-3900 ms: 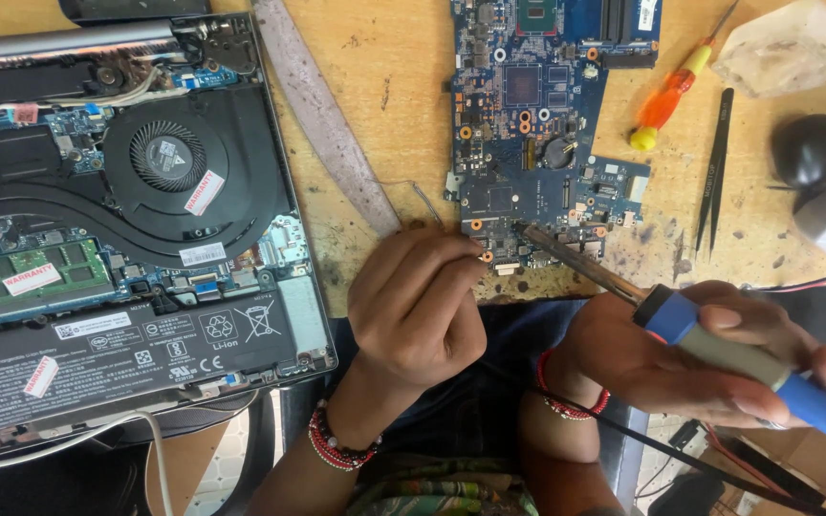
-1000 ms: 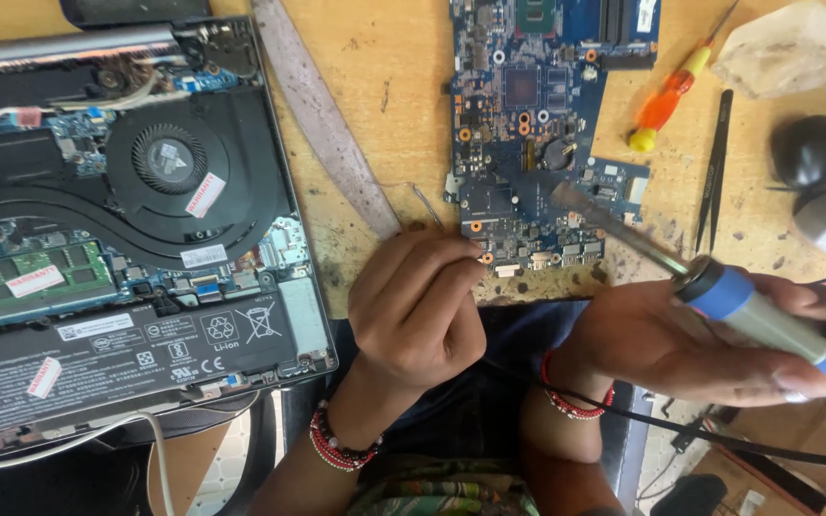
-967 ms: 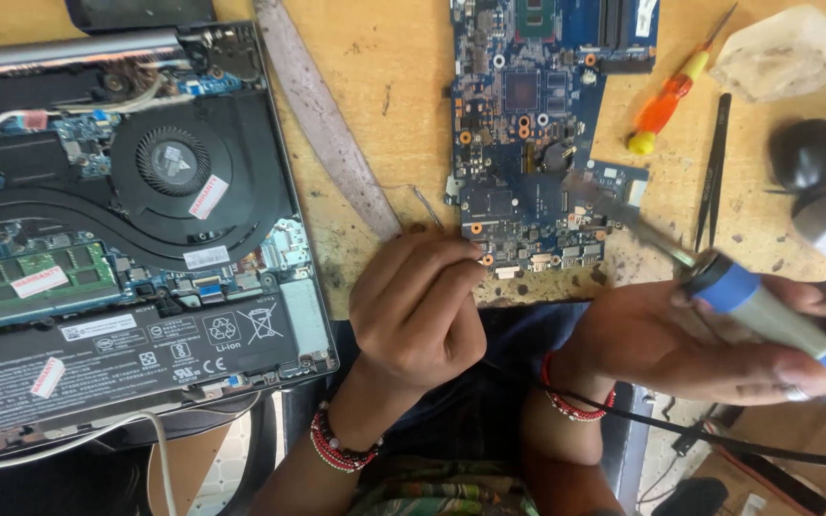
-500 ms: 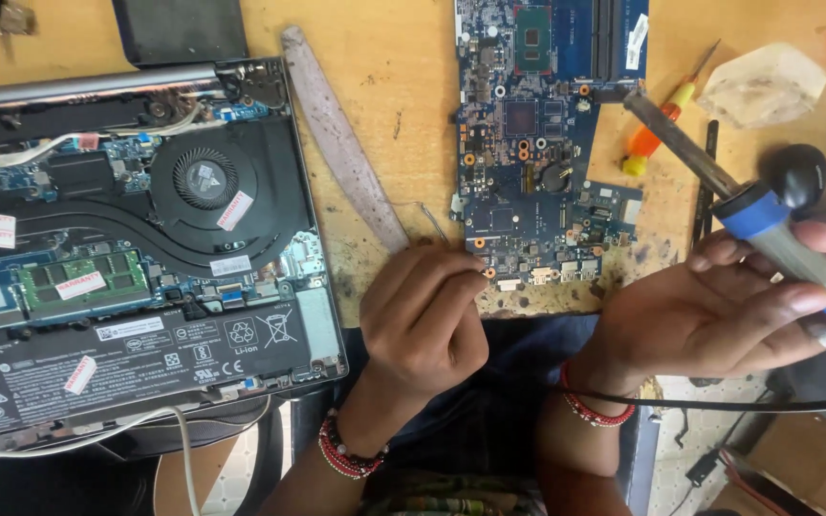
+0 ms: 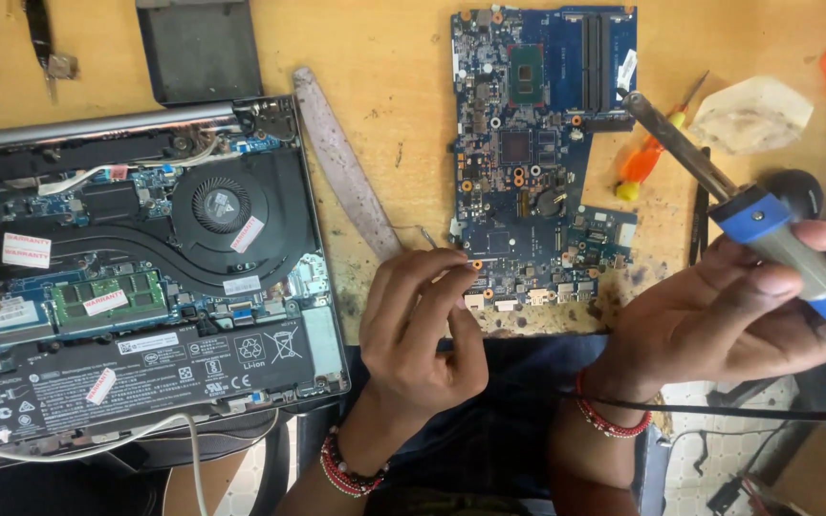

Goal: A person uses a soldering iron to repair components on a laptop motherboard at a workbench.

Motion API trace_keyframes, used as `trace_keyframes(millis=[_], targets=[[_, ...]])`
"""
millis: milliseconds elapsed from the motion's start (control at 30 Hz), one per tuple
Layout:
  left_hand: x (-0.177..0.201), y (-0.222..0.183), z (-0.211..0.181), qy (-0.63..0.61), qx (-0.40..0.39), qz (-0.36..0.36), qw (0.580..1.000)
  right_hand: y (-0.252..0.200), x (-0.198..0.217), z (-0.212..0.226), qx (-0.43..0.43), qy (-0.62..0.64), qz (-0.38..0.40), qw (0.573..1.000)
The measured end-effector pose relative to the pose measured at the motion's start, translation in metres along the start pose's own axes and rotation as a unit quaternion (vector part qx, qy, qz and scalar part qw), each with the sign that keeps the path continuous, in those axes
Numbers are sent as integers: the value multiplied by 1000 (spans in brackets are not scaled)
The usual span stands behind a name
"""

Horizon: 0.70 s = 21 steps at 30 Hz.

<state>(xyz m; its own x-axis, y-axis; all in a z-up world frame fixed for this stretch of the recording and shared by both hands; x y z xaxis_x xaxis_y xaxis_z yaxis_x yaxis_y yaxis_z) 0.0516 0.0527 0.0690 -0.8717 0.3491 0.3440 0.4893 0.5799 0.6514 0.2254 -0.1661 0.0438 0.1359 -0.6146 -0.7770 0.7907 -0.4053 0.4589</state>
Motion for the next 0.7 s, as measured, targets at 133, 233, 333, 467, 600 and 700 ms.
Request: trace_keyframes(millis=[133, 233, 333, 467, 600, 700], targets=[[-2, -2, -1, 10, -13, -2, 1000, -15, -62, -4, 57, -171, 308, 934], [-1, 0, -5, 9, -15, 2, 1000, -16, -67, 3, 75, -193, 302, 931], [0, -1, -10, 21, -25, -3, 999, -19, -51, 7, 109, -193, 276, 935], [4, -1, -19, 19, -44, -18, 999, -29, -76, 21, 166, -257, 252, 918], [14, -24, -24, 11, -53, -63, 997, -23, -69, 22, 128, -239, 233, 934], [32, -52, -38, 34, -45, -38, 998, -23, -65, 22, 108, -223, 242, 938]])
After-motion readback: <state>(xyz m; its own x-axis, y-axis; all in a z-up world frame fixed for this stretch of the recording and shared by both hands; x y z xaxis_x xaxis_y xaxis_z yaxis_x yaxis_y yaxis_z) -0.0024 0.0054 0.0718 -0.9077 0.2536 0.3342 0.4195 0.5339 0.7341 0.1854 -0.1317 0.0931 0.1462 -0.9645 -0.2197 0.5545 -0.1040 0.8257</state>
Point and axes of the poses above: each hand's wrist, its own y-axis towards the middle knuckle, its own x-axis out of the back of the hand, z = x × y, the point moved 10 cm from there along y, towards the middle knuckle, and after that the axes turned 7 degrees about y, right-handed, at the moved point
